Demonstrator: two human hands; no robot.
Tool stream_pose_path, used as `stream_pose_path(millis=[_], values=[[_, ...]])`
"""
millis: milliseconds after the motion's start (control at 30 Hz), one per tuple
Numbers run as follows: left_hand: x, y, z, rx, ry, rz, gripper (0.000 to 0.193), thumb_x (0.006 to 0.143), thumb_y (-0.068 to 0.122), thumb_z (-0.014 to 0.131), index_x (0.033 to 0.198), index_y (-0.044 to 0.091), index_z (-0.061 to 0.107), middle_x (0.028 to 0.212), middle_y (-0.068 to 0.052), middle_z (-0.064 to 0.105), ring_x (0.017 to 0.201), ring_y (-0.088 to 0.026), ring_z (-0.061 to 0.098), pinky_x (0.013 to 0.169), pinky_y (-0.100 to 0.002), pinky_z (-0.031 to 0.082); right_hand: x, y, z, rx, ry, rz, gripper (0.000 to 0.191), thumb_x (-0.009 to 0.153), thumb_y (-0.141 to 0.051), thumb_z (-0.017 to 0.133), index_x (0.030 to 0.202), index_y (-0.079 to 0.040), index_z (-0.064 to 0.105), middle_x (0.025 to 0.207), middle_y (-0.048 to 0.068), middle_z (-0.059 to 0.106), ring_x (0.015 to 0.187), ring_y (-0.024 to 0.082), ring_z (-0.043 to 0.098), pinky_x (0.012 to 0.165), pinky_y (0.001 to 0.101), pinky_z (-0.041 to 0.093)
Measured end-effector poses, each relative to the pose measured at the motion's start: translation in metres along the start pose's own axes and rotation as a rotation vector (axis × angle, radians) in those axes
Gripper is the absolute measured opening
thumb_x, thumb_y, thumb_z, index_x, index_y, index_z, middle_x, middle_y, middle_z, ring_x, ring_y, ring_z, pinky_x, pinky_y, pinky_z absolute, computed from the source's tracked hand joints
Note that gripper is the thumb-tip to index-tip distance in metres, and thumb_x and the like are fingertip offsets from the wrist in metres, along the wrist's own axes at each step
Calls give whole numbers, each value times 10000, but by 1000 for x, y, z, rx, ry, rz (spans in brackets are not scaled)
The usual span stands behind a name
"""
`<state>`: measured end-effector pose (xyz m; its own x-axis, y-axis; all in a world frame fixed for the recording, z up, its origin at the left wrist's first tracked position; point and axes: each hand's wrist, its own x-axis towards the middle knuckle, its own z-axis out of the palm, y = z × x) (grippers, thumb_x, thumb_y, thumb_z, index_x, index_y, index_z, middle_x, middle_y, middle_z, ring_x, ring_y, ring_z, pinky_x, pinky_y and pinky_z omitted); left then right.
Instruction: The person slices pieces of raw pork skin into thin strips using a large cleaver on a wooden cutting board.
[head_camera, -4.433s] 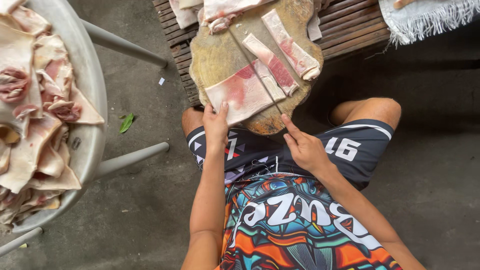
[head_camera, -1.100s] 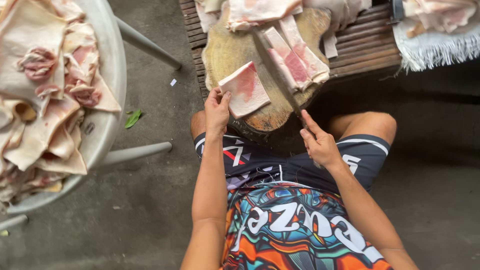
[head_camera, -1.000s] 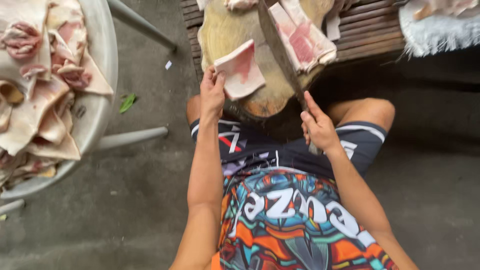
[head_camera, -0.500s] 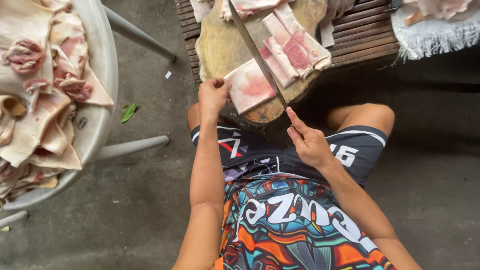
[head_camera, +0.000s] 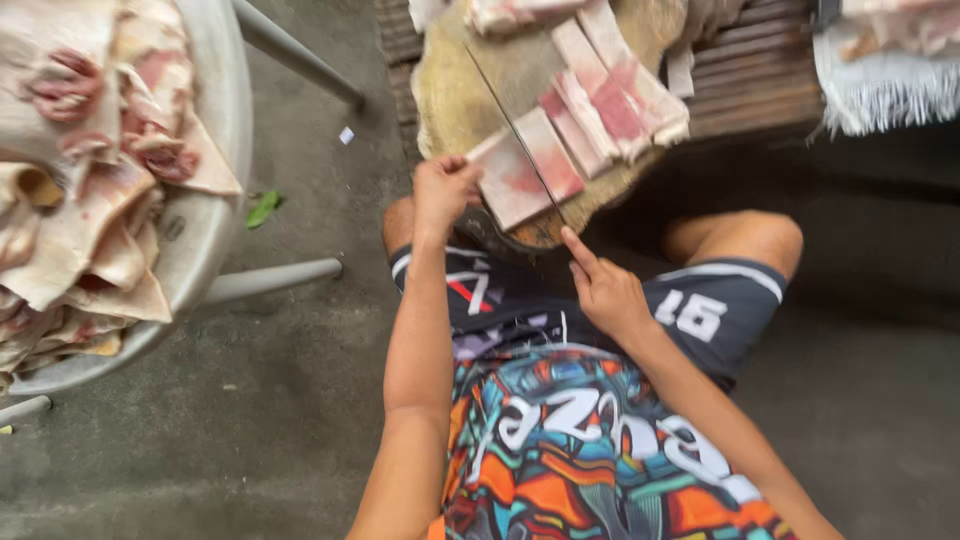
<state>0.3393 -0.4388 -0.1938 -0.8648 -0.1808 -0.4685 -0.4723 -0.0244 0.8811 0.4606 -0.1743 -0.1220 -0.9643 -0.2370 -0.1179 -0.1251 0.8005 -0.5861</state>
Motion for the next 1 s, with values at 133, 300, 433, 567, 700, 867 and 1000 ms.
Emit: stream_pose_path(millis=[133, 300, 433, 567, 700, 867, 1000], values=[[10, -8, 5, 26, -70, 108, 180, 956, 103, 713, 973, -72, 755, 782, -79, 708, 627, -116, 661, 551, -244, 554, -2, 21, 1, 233, 90, -118, 538, 1060, -141, 613, 1572, -215, 462, 939, 191, 686, 826, 359, 693, 716, 457, 539], [13, -7, 24, -87, -43, 47, 149, 917, 85, 706, 981, -49, 725, 825, -67, 736, 644, -113, 690, 538, -252, 590, 4, 23, -16, 895, -116, 377, 609, 1042, -165, 564, 1619, -265, 398, 662, 2, 526, 530, 65, 474, 494, 281, 452], [10, -5, 23, 46, 83, 152, 207, 878, 47, 720, 1053, -62, 731, 852, -67, 757, 679, -101, 708, 547, -237, 599, -2, 2, -40, 705, -11, 168, 607, 1039, -105, 574, 1602, -242, 396, 637, 11, 550, 516, 50, 488, 499, 234, 463], [0, -12, 9, -151, 141, 159, 211, 921, 29, 705, 1081, -107, 730, 866, -100, 749, 669, -121, 687, 582, -234, 594, -30, -12, -89, 712, 134, -258, 629, 1106, -47, 531, 1657, -260, 314, 783, 13, 579, 616, 64, 502, 577, 232, 487], [-17, -17, -6, -175, 157, 81, 205, 922, 26, 696, 1063, -121, 717, 869, -109, 738, 675, -139, 713, 584, -244, 608, -43, -17, -102, 803, 363, -725, 642, 1156, -84, 470, 1689, -365, 248, 917, 28, 604, 673, 61, 557, 629, 201, 543], [-27, -9, -11, -236, 166, 77, 219, 923, 36, 700, 1080, -116, 718, 879, -115, 742, 675, -145, 710, 593, -251, 610, -13, -14, -18, 452, 386, -389, 591, 1070, -117, 596, 1601, -291, 404, 1105, 256, 706, 918, 342, 748, 743, 385, 584], [-25, 2, -2, -145, 114, 65, 244, 900, 77, 714, 1086, -81, 722, 866, -114, 747, 655, -142, 715, 569, -267, 609, -8, 10, 28, 189, -47, 35, 606, 994, -203, 618, 1567, -277, 436, 1023, 220, 739, 889, 397, 711, 790, 480, 572]])
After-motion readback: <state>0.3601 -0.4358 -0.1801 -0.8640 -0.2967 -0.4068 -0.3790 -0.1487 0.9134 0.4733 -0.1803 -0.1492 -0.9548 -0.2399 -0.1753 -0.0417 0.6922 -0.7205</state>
